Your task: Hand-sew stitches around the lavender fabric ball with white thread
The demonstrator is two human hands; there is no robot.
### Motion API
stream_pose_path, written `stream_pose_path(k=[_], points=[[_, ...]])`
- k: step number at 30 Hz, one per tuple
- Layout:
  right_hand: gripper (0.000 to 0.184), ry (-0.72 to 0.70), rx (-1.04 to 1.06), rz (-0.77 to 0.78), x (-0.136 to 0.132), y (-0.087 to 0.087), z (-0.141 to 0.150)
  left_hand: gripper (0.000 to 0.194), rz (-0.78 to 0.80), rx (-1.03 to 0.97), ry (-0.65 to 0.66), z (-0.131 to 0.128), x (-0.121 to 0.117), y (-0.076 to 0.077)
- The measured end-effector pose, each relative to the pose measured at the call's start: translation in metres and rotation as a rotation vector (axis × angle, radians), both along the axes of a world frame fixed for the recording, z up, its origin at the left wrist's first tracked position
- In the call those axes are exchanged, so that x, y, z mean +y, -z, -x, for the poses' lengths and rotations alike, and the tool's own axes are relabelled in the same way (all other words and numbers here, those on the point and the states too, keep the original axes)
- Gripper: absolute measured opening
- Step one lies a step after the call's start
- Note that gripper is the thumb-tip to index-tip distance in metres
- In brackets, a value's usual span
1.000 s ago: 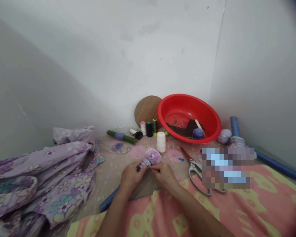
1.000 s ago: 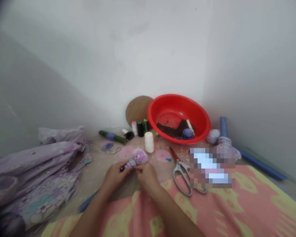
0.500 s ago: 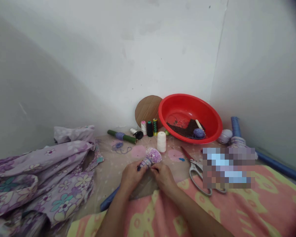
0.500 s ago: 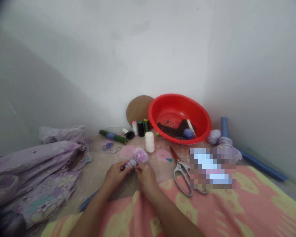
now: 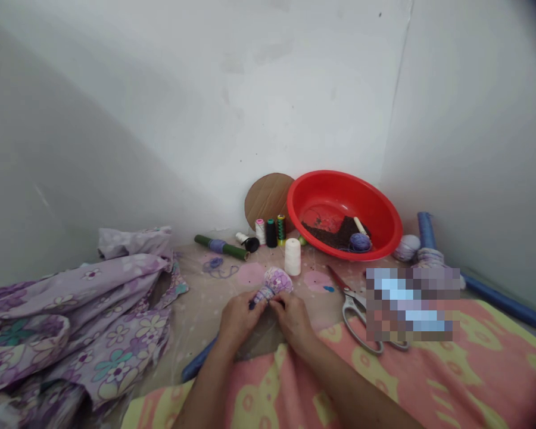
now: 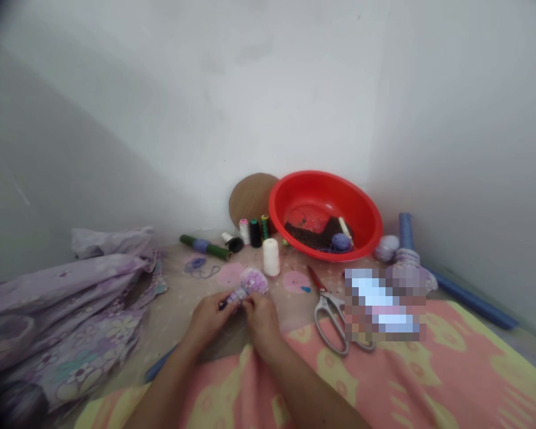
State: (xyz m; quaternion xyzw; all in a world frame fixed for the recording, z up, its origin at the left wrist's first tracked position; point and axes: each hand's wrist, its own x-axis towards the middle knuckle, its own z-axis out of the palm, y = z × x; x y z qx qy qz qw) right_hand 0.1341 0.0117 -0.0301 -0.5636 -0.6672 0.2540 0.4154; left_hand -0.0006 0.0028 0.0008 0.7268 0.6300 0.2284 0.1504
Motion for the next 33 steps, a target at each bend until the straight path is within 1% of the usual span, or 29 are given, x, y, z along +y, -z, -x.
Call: stream_pose_path(k=[4, 8, 12, 16, 20, 25, 27, 31, 33], points=[[0.014, 0.012, -0.008, 0.009, -0.002, -0.003, -0.002, 0.038, -0.019, 0.007, -0.002, 0.001, 0.001, 0.002], [0.013, 0.010, -0.124, 0.048, -0.004, -0.005, -0.010, 0.037, -0.015, 0.010, -0.019, 0.000, 0.002, 0.003], [0.013, 0.040, -0.256, 0.100, -0.006, -0.005, -0.014, 0.038, -0.007, 0.015, -0.029, -0.001, 0.000, 0.002], [0.016, 0.075, -0.345, 0.093, -0.008, -0.007, -0.011, 0.039, 0.015, 0.030, -0.047, -0.003, -0.002, -0.002], [0.019, 0.100, -0.347, 0.063, -0.008, -0.008, -0.005, 0.038, 0.000, 0.028, -0.047, -0.003, -0.003, -0.002], [0.021, 0.092, -0.302, 0.033, -0.009, -0.008, -0.005, 0.039, -0.039, 0.031, -0.043, -0.002, 0.000, 0.005], [0.021, 0.099, -0.318, -0.028, -0.010, -0.010, -0.008, 0.041, -0.040, 0.034, -0.052, -0.001, 0.000, 0.007], [0.022, 0.189, -0.368, -0.320, -0.013, -0.017, -0.016, 0.038, -0.033, 0.049, -0.059, -0.003, -0.001, 0.007], [0.021, 0.196, -0.404, -0.426, -0.012, -0.021, -0.017, 0.037, -0.028, 0.046, -0.069, -0.005, -0.002, 0.006]])
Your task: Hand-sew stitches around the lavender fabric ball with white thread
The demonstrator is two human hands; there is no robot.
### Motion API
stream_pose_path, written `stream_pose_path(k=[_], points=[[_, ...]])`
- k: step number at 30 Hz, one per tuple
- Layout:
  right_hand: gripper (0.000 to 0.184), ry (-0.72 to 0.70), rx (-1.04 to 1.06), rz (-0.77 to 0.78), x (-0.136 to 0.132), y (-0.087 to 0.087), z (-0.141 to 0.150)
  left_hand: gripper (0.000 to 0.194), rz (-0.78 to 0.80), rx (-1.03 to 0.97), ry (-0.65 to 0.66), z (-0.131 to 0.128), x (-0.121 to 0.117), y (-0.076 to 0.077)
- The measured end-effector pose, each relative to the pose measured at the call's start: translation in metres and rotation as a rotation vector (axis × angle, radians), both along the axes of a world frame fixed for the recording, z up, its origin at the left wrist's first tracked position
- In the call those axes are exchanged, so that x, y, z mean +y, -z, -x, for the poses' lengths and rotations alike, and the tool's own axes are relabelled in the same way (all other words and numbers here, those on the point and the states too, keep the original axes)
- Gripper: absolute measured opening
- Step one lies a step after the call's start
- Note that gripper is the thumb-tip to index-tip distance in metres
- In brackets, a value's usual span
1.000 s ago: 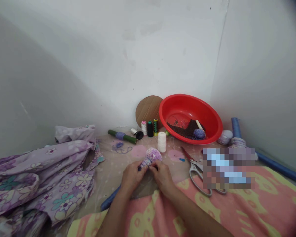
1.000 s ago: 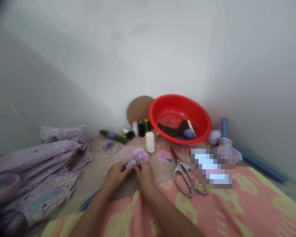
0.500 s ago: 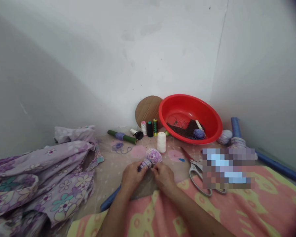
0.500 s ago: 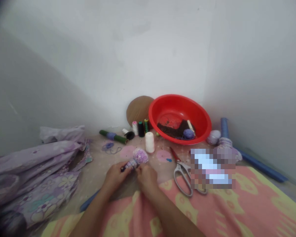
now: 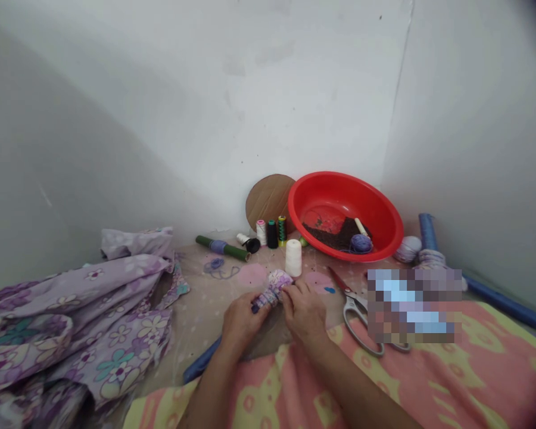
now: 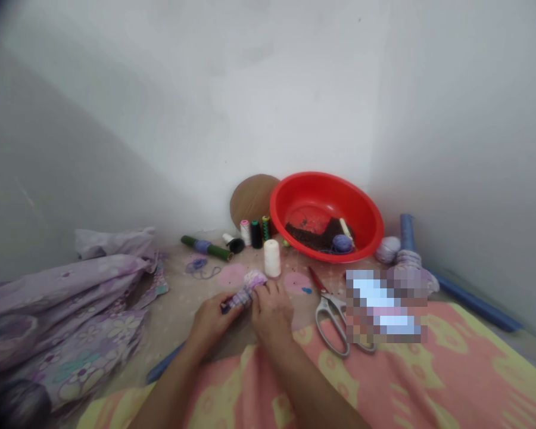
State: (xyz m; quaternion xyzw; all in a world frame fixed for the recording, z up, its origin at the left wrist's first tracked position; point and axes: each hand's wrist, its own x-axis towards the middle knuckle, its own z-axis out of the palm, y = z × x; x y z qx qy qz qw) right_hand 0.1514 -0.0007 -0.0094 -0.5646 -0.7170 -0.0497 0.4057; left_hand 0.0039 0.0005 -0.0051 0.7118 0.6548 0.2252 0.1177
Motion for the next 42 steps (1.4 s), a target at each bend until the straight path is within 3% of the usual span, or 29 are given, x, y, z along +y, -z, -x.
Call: stream_pose_path(k=[7, 16, 25, 34, 38, 42], points=[[0.011, -0.050, -0.153, -0.044, 0.001, -0.005, 0.007, 0.036, 0.048, 0.005, -0.015, -0.007, -0.006, -0.005], [0.014, -0.026, -0.281, -0.051, 0.006, -0.004, 0.018, 0.026, 0.001, -0.010, -0.029, -0.010, -0.010, -0.006], [0.016, -0.083, 0.009, -0.020, 0.019, -0.005, 0.015, 0.031, 0.043, -0.025, -0.020, -0.011, -0.010, -0.008], [0.004, -0.211, -0.119, 0.006, 0.015, -0.011, 0.005, 0.036, 0.046, -0.026, 0.000, -0.009, -0.009, -0.009], [0.010, -0.247, 0.053, -0.013, 0.020, -0.012, 0.009, 0.036, 0.050, -0.015, 0.000, -0.010, -0.009, -0.008], [0.013, -0.317, 0.456, -0.033, 0.027, -0.015, 0.009, 0.037, 0.044, -0.013, -0.008, -0.007, -0.007, -0.005]])
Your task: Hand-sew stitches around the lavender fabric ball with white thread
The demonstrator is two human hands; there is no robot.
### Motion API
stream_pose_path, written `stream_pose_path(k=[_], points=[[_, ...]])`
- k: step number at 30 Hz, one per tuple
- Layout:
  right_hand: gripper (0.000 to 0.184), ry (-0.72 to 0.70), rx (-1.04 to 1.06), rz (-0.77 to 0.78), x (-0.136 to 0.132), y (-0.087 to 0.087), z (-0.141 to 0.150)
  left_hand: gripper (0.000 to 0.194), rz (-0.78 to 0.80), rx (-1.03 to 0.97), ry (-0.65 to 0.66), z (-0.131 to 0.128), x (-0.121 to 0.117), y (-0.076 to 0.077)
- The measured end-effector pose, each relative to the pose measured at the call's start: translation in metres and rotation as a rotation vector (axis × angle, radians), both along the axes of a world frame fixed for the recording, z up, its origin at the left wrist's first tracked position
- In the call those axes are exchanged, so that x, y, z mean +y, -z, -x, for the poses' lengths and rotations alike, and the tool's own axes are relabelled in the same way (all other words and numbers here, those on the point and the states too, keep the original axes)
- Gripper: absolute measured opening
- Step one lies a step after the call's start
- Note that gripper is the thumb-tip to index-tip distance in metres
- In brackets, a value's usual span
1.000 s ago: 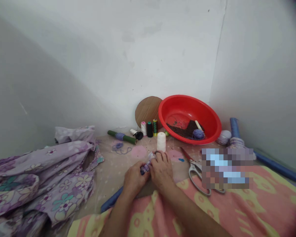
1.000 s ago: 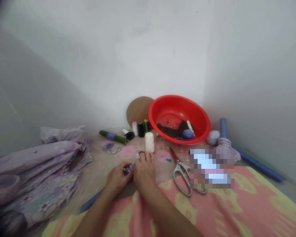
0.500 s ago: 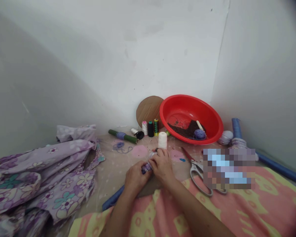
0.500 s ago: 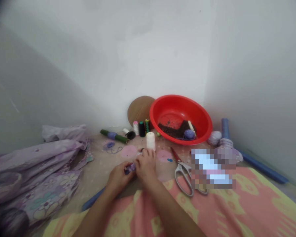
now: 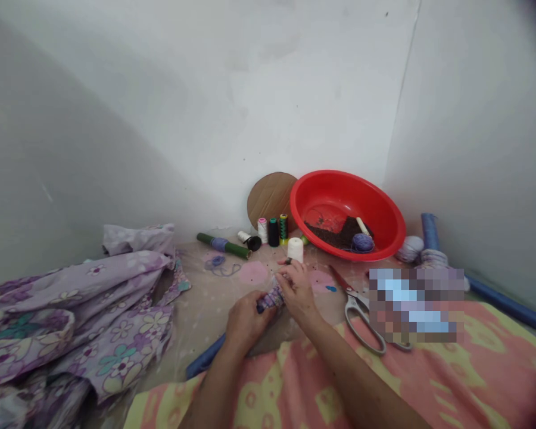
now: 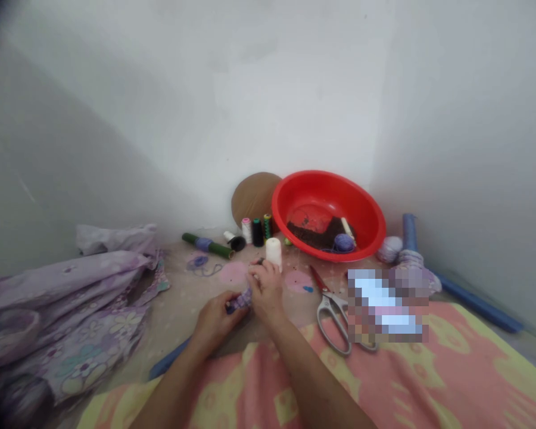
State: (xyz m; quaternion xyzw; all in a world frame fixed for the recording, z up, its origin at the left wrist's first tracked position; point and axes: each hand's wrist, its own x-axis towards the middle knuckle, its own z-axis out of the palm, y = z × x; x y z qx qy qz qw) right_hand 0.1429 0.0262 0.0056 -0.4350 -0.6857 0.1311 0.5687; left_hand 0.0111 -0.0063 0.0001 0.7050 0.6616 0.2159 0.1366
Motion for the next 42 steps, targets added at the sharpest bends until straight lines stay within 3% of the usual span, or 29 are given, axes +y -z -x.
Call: stream_pose_path(k=[5, 9, 14, 28, 42], points=[[0.017, -0.335, 0.521, 0.309, -0.004, -0.003, -0.006, 0.036, -0.016, -0.036, 0.046, 0.004, 0.003, 0.001], [0.018, -0.420, 0.677, 0.328, -0.012, -0.010, -0.011, 0.036, -0.010, -0.044, 0.060, 0.004, 0.003, -0.002], [0.016, -0.413, 0.703, 0.246, -0.021, -0.018, -0.019, 0.037, 0.002, -0.042, 0.048, 0.004, 0.003, -0.004], [0.015, -0.262, 0.609, 0.101, -0.026, -0.016, -0.034, 0.037, 0.016, -0.042, 0.020, 0.006, 0.006, -0.003], [0.014, -0.292, 0.617, 0.130, -0.035, -0.020, -0.030, 0.037, 0.004, -0.053, 0.028, 0.009, 0.008, 0.001]])
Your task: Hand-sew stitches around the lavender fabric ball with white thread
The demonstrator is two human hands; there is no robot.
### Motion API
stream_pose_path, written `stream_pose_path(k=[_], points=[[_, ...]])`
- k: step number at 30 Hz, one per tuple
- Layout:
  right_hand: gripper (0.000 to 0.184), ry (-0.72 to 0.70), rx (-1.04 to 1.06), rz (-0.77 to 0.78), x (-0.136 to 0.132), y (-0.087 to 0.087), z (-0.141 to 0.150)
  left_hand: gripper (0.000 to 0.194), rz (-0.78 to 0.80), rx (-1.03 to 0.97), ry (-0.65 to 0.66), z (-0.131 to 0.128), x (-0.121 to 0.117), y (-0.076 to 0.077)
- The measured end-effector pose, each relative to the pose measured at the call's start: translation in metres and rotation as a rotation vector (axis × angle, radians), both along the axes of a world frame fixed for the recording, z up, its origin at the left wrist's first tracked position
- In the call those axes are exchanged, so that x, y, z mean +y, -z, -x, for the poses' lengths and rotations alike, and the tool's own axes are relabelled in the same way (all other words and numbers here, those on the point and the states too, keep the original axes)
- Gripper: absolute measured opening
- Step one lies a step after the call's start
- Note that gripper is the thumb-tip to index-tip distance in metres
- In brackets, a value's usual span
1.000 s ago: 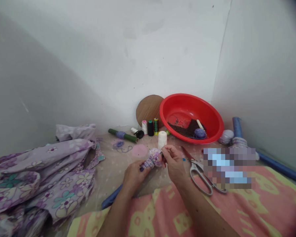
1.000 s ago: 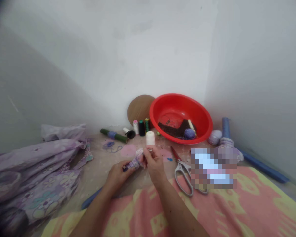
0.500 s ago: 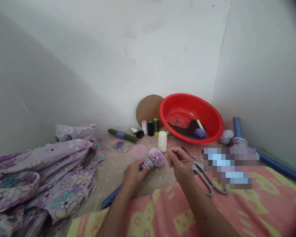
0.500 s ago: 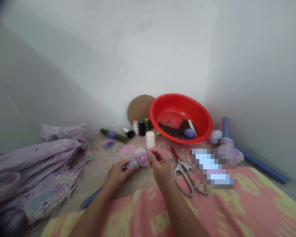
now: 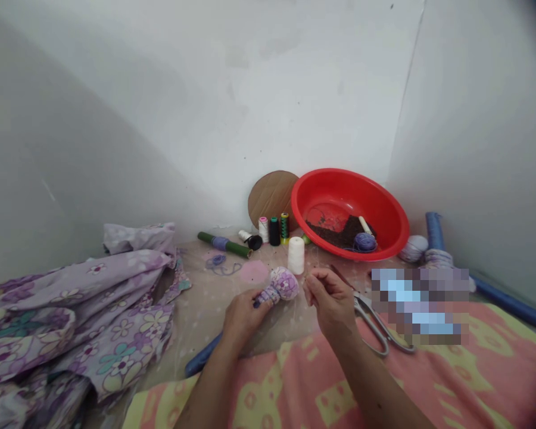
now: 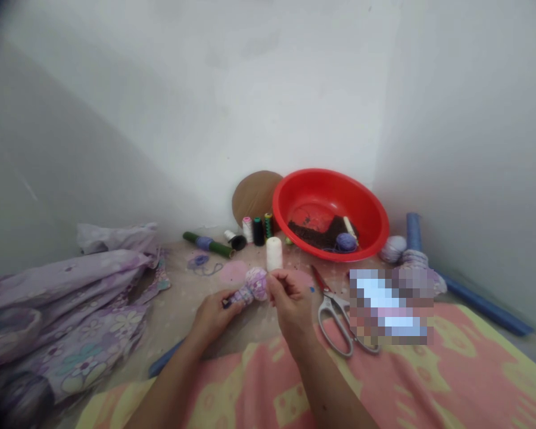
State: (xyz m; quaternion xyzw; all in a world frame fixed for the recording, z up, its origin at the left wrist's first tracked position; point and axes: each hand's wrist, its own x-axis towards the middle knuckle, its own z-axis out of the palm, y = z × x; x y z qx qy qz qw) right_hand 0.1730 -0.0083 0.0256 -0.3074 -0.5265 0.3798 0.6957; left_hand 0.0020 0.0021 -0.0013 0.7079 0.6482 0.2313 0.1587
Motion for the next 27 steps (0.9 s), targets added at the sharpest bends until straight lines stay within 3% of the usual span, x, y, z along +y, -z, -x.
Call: stream_pose_path(k=[6, 17, 23, 27], points=[[0.017, 0.112, -0.149, 0.033, 0.013, 0.005, -0.005, 0.036, 0.019, 0.023, 0.007, 0.000, 0.000, -0.002], [0.019, 0.129, -0.756, 0.123, 0.017, 0.032, 0.009, 0.038, 0.016, 0.031, 0.007, -0.001, -0.001, -0.006], [0.022, 0.138, -1.001, 0.281, 0.011, 0.031, 0.012, 0.037, -0.033, 0.001, 0.061, 0.003, 0.001, -0.001], [0.022, 0.137, -1.067, 0.313, 0.006, 0.030, 0.016, 0.039, -0.004, 0.012, 0.028, 0.003, 0.001, -0.001]])
